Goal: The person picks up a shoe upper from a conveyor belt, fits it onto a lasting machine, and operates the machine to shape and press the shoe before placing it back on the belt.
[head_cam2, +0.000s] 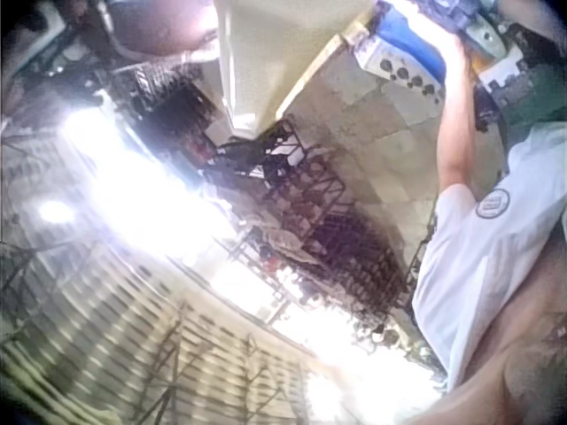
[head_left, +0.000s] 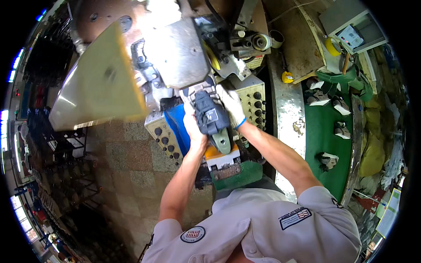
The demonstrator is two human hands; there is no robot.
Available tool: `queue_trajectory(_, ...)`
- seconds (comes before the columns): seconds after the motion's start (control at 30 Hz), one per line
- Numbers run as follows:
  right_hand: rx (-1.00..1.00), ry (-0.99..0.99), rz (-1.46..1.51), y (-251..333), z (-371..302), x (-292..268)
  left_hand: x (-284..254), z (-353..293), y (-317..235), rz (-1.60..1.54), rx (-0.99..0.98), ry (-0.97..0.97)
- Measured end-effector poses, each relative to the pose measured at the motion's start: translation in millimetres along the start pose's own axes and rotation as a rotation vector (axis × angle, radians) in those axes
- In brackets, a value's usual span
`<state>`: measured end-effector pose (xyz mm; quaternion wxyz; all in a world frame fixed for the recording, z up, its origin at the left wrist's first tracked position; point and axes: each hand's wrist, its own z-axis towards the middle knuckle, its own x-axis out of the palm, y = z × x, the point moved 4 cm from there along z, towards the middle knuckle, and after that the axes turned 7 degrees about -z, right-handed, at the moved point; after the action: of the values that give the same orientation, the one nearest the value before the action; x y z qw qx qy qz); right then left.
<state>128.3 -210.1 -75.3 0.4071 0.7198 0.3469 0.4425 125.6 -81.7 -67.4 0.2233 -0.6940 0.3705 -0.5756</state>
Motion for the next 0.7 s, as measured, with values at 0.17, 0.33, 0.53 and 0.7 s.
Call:
queue_trajectory(0.17, -0.082, -0.289, -0.371, -2.6, -26.7, -41.3, -70.1, -4.3, 19.8, 0.322, 0.006, -0.089)
queue_trajectory(0.33, -0.066, -0.065, 0.143, -20.8, -125.0, -142.2, -210.3, -103.6, 141.0, 0.289, -0.135, -0.249)
queue_trajectory(0.53, 0.034, -0.327, -0.222, 9.4, -189.8, -188.3, -219.8, -123.3, 198.7, 1.051, 0.095, -0.177)
queue_trajectory(0.7, 0.033, -0.192, -0.269, 8.2, -175.4, -178.0, -229.3, -121.5, 162.7, 0.998, 0.018, -0.203)
